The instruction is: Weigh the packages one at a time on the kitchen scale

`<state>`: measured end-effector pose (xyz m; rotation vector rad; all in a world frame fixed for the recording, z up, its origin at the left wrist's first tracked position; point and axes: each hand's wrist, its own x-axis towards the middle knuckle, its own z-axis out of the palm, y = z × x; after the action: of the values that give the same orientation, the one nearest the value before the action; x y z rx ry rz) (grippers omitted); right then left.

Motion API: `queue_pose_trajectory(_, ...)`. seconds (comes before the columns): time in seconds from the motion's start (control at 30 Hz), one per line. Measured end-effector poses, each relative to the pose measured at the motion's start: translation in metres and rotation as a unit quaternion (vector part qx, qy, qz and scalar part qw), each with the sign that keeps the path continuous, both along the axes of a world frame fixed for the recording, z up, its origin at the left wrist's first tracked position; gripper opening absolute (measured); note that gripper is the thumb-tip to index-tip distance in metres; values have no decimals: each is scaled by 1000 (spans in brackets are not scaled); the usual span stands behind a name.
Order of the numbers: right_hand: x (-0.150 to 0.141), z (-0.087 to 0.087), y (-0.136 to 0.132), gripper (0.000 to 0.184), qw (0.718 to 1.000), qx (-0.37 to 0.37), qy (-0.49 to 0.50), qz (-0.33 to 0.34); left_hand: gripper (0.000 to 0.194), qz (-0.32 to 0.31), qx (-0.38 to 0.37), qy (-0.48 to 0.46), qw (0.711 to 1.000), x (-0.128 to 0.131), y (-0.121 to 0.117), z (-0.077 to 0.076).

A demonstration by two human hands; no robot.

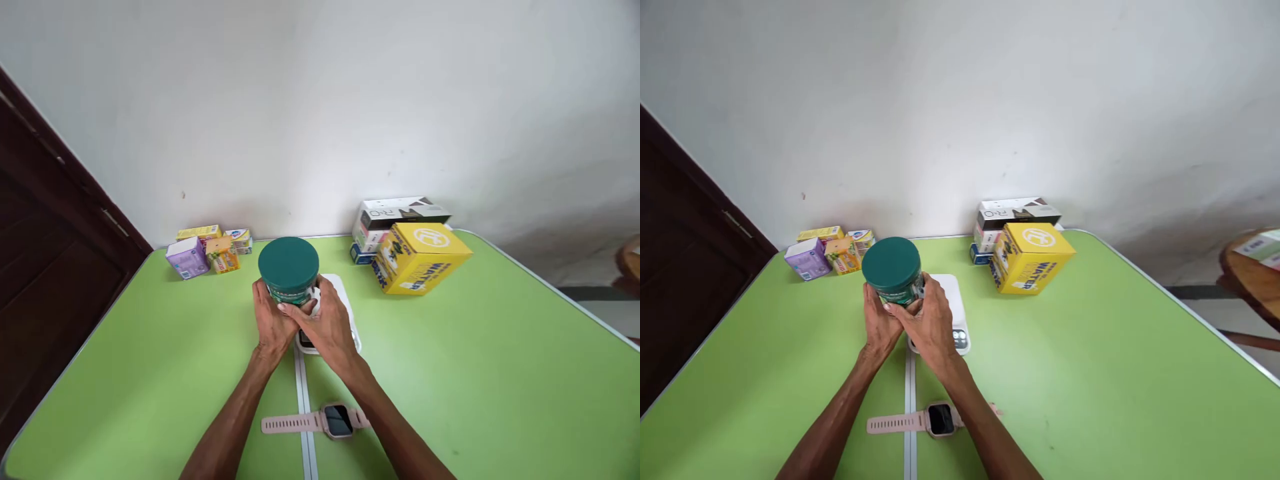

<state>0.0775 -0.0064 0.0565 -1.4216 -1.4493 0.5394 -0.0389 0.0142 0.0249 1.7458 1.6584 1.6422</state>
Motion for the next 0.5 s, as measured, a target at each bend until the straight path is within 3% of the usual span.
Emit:
queue_pose_trajectory(0.2,49,-14,-1,76,999,-19,14,-27,64,-27,-6,60,998,46,5,-8)
queue_pose_trajectory(0.5,63,-23,3,72,998,-28,62,-9,66,-19,-48,109,993,57,9,-11)
